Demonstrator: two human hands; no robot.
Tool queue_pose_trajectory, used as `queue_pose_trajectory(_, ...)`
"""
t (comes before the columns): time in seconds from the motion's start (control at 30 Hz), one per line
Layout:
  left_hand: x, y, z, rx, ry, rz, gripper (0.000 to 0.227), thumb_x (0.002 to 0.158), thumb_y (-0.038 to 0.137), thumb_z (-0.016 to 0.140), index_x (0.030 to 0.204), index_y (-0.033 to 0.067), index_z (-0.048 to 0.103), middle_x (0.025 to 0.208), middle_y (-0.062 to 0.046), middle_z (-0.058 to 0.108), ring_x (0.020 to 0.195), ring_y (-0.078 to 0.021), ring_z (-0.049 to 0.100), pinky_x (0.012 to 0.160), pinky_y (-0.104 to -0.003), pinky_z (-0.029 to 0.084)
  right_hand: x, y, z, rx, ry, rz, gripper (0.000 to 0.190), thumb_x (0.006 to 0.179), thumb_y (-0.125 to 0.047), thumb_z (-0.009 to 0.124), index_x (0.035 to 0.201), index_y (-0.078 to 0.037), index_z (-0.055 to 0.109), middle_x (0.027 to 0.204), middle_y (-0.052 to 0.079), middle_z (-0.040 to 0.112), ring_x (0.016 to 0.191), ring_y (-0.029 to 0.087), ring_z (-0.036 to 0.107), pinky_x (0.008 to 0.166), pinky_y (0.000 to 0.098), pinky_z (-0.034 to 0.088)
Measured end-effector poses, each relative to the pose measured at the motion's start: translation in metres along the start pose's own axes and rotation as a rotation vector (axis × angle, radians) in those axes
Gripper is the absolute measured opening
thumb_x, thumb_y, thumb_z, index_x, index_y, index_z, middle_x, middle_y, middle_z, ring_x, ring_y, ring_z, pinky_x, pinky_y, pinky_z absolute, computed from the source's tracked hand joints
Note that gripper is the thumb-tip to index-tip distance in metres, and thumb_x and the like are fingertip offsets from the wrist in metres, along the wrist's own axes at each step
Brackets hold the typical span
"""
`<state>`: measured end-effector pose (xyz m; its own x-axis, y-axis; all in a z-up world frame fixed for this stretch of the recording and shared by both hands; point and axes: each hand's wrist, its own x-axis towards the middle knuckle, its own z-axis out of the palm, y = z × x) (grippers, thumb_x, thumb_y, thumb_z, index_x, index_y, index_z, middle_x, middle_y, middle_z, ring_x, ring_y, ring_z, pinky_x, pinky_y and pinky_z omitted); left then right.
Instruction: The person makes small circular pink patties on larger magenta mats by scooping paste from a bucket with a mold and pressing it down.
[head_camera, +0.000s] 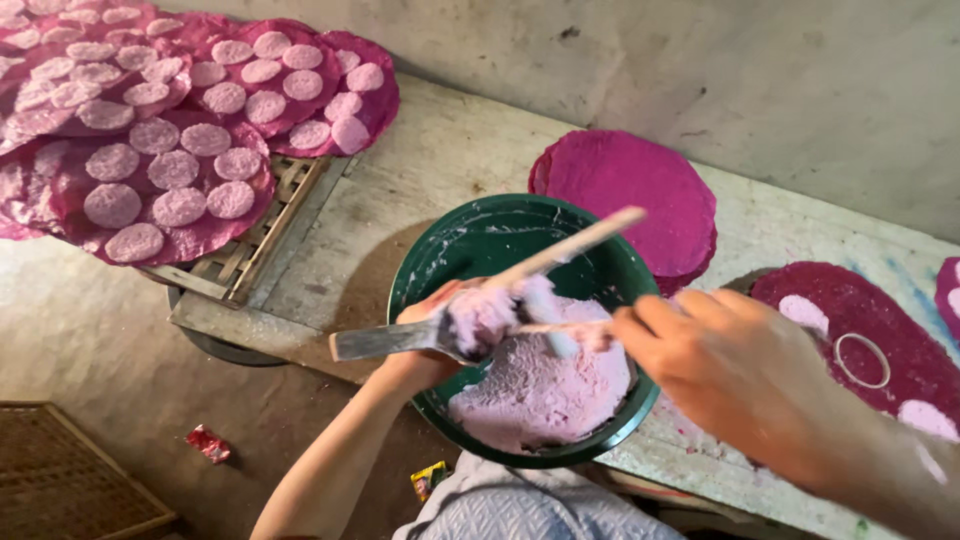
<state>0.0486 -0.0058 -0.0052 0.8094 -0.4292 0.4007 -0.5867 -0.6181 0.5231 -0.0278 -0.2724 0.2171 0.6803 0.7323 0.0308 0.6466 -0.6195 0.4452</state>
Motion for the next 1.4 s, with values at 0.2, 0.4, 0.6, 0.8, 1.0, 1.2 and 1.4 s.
queue_pose_trajectory(0.2, 0.003, 0.028, 0.006, -0.342, 0.069, -0.030, 0.046, 0.080, 0.023, 0.079, 0.124, 0.0133, 0.067, 0.128, -0.008, 0.069, 0.115, -0.0239, 0.069, 0.100, -0.031, 0.054, 0.051, -0.048, 0.046, -0.060, 0.027, -0.089, 0.011, 0.081, -0.019, 0.063, 0.090, -0.014, 0.067, 0.080, 0.002, 0.064, 0.064, 0.020, 0.067, 0.054, 0.0335, 0.049)
queue_pose_trajectory(0.4, 0.000, 0.023, -0.001, -0.375, 0.055, -0.268, 0.037, 0.082, 0.023, 0.078, 0.117, 0.0143, 0.069, 0.115, -0.006, 0.074, 0.105, -0.0209, 0.073, 0.095, -0.031, 0.057, 0.028, -0.036, 0.029, 0.339, -0.146, 0.118, 0.025, 0.082, -0.010, 0.063, 0.107, -0.011, 0.069, 0.090, 0.008, 0.068, 0.073, 0.029, 0.072, 0.059, 0.0421, 0.056)
queue_pose_trajectory(0.6, 0.010, 0.022, -0.007, -0.107, 0.449, -0.128, 0.044, 0.083, 0.021, 0.079, 0.124, 0.0105, 0.067, 0.125, -0.012, 0.070, 0.110, -0.0282, 0.070, 0.095, -0.035, 0.056, 0.030, -0.036, 0.075, 1.053, 0.314, 0.408, 0.035, 0.096, -0.001, 0.061, 0.130, -0.003, 0.063, 0.109, 0.018, 0.073, 0.086, 0.028, 0.072, 0.071, 0.0352, 0.057)
queue_pose_trajectory(0.8, 0.026, 0.011, -0.030, 0.042, 0.523, -0.083, 0.053, 0.081, 0.021, 0.075, 0.130, 0.0081, 0.062, 0.137, -0.013, 0.065, 0.119, -0.0296, 0.065, 0.103, -0.043, 0.056, 0.017, -0.103, 0.161, 1.354, 0.128, 0.543, 0.040, 0.101, -0.006, 0.057, 0.140, -0.002, 0.059, 0.095, 0.019, 0.073, 0.085, 0.015, 0.068, 0.071, 0.0309, 0.054)
queue_pose_trajectory(1.0, 0.034, 0.016, -0.026, 0.207, 0.294, -0.207, 0.039, 0.075, 0.027, 0.079, 0.112, 0.0169, 0.071, 0.157, -0.022, 0.041, 0.118, -0.0413, 0.057, 0.091, -0.046, 0.054, -0.001, -0.064, 0.193, 1.643, 0.043, 0.806, 0.041, 0.099, -0.009, 0.061, 0.139, 0.001, 0.060, 0.084, 0.013, 0.063, 0.073, 0.015, 0.052, 0.064, 0.0307, 0.045)
queue_pose_trajectory(1.2, 0.041, 0.012, -0.010, 0.226, 0.360, -0.158, 0.066, 0.075, 0.028, 0.083, 0.134, 0.0069, 0.063, 0.155, -0.028, 0.034, 0.116, -0.0416, 0.055, 0.092, -0.048, 0.054, 0.017, -0.081, 0.208, 1.296, 0.267, 0.570, 0.038, 0.094, -0.009, 0.062, 0.129, 0.007, 0.063, 0.109, 0.023, 0.076, 0.097, 0.020, 0.074, 0.083, 0.0322, 0.056)
queue_pose_trajectory(1.4, 0.050, -0.046, -0.003, -0.333, 0.538, -0.286, 0.065, 0.078, 0.019, 0.081, 0.132, -0.0052, 0.056, 0.112, -0.018, 0.066, 0.097, -0.0291, 0.065, 0.081, -0.039, 0.054, -0.012, -0.084, 0.184, 1.415, -0.184, 0.499, 0.040, 0.096, -0.013, 0.058, 0.133, -0.002, 0.063, 0.107, 0.022, 0.078, 0.096, 0.027, 0.076, 0.084, 0.0333, 0.057)
